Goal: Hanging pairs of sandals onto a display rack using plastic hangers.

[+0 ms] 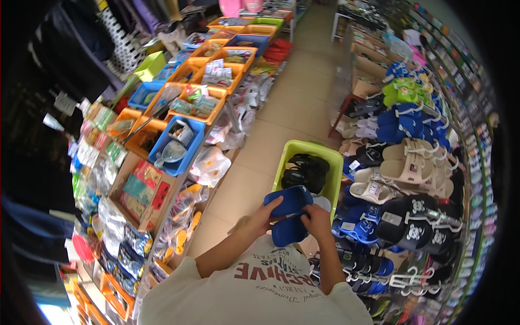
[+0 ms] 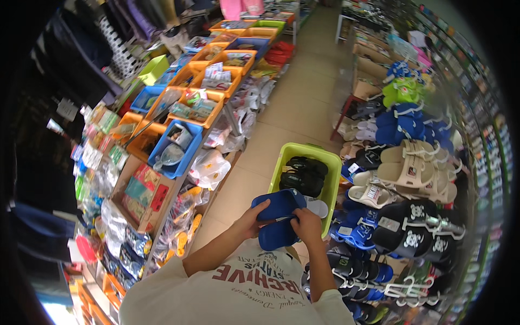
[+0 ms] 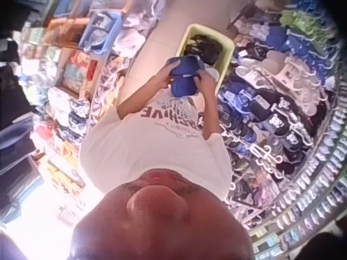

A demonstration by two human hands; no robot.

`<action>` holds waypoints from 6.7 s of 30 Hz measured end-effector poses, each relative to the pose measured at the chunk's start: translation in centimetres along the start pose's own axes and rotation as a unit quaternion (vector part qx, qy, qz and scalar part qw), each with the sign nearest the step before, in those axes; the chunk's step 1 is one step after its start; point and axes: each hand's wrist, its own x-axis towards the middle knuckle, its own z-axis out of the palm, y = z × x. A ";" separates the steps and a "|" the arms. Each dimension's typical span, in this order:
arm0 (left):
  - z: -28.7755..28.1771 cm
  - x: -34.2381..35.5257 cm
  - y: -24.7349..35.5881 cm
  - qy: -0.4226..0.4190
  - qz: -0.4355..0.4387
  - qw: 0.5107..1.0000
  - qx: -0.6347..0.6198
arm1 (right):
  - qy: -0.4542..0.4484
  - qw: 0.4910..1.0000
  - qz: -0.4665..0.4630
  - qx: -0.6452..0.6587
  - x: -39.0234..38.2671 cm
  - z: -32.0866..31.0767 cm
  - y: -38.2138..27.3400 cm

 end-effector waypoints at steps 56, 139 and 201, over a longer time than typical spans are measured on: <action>-7.3 -37.1 -32.6 -0.681 0.065 0.589 0.429 | 0.864 0.219 0.423 0.164 -55.8 17.2 -30.0; 24.4 -33.6 -70.6 -0.579 -0.256 0.738 0.234 | 0.848 0.332 0.398 0.108 -85.0 0.6 -14.9; 20.4 -34.1 -68.7 -0.622 -0.140 0.716 0.283 | 0.880 0.306 0.362 0.038 -84.2 -1.8 -14.9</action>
